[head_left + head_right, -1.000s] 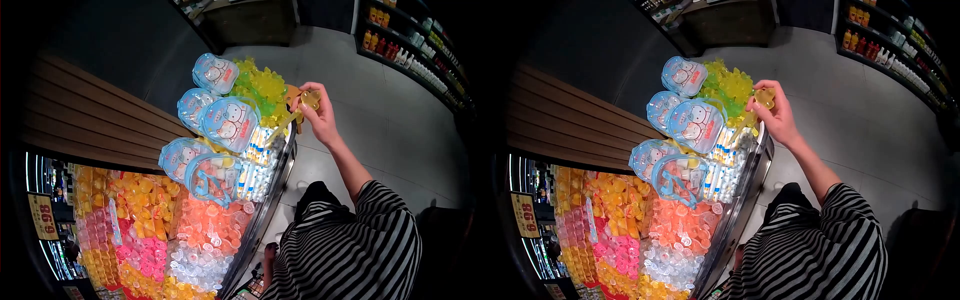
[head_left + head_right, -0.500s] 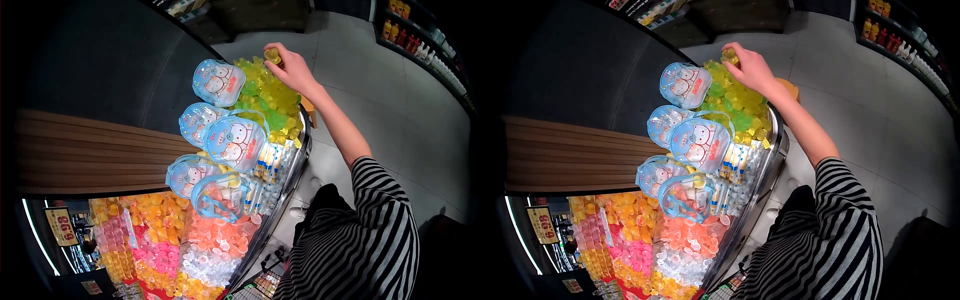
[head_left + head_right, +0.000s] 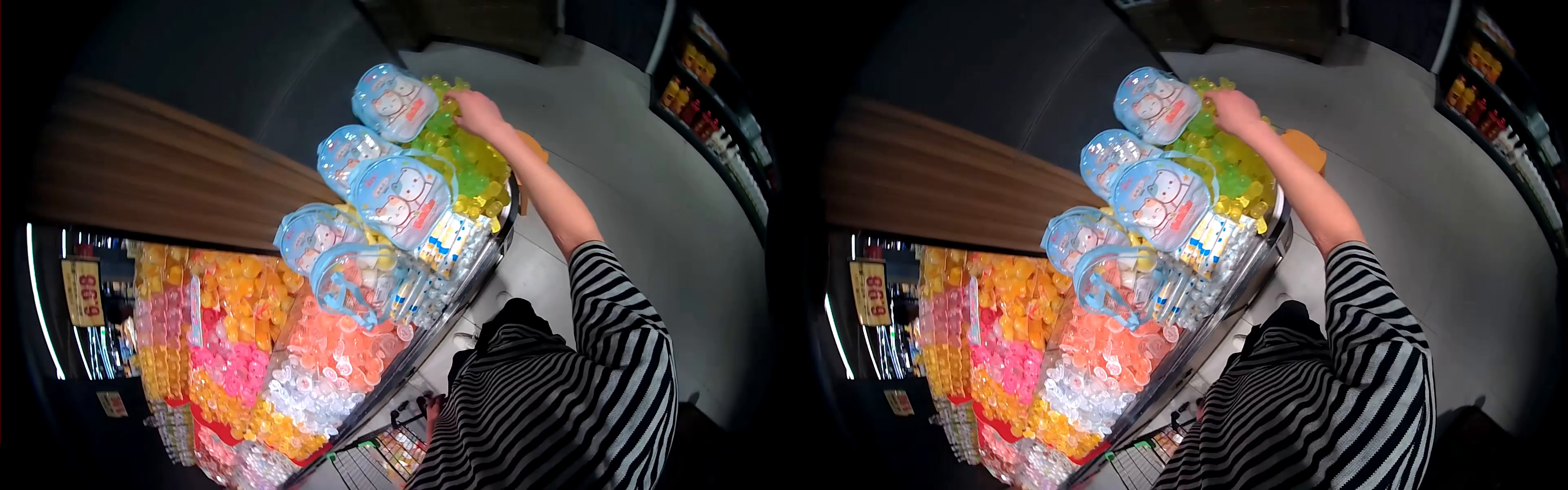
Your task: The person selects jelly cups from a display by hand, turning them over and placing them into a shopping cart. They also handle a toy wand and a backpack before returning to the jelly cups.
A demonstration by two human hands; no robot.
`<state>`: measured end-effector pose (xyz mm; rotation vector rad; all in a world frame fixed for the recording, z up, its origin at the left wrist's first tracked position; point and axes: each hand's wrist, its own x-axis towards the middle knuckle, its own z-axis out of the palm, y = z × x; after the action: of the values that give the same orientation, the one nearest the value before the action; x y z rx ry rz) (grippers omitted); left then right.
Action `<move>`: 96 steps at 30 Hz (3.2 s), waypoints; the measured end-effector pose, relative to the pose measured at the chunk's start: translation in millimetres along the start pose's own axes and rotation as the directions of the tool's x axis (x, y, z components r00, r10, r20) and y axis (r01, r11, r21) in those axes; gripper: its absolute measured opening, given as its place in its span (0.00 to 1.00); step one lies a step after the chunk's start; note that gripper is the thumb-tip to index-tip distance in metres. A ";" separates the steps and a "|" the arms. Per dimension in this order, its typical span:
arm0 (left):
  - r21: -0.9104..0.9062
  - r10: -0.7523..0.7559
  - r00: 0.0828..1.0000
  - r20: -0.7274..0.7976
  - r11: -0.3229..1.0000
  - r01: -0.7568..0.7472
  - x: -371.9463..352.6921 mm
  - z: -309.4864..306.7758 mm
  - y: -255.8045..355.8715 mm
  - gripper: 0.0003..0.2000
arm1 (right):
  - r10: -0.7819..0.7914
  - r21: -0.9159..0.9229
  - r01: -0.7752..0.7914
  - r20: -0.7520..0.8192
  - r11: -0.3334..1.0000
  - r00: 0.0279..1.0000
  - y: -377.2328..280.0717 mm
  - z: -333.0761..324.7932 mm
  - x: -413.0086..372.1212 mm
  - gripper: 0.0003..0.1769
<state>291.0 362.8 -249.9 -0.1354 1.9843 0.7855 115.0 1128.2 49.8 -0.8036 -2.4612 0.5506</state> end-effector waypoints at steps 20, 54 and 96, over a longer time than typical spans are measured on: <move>-0.536 -0.260 0.872 -0.415 0.844 -0.003 -6.0 67.5 -62.8 0.24 | -0.628 0.814 -0.114 0.520 0.570 0.579 -251.9 63.0 -296.3 0.10; -0.707 0.696 0.712 -0.097 0.455 -0.541 -134.9 -252.4 61.0 0.12 | -0.352 0.787 -0.283 0.524 0.548 0.775 -480.2 157.0 -383.7 0.12; -0.976 0.499 0.854 -0.144 0.070 -0.206 -105.7 -239.1 20.9 0.21 | -0.186 0.716 -0.679 0.698 0.162 0.691 -467.2 160.2 -353.4 0.26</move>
<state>160.3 218.0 -74.6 -0.2897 0.8927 2.2900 73.3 522.4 45.0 -0.4444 -1.6278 2.6538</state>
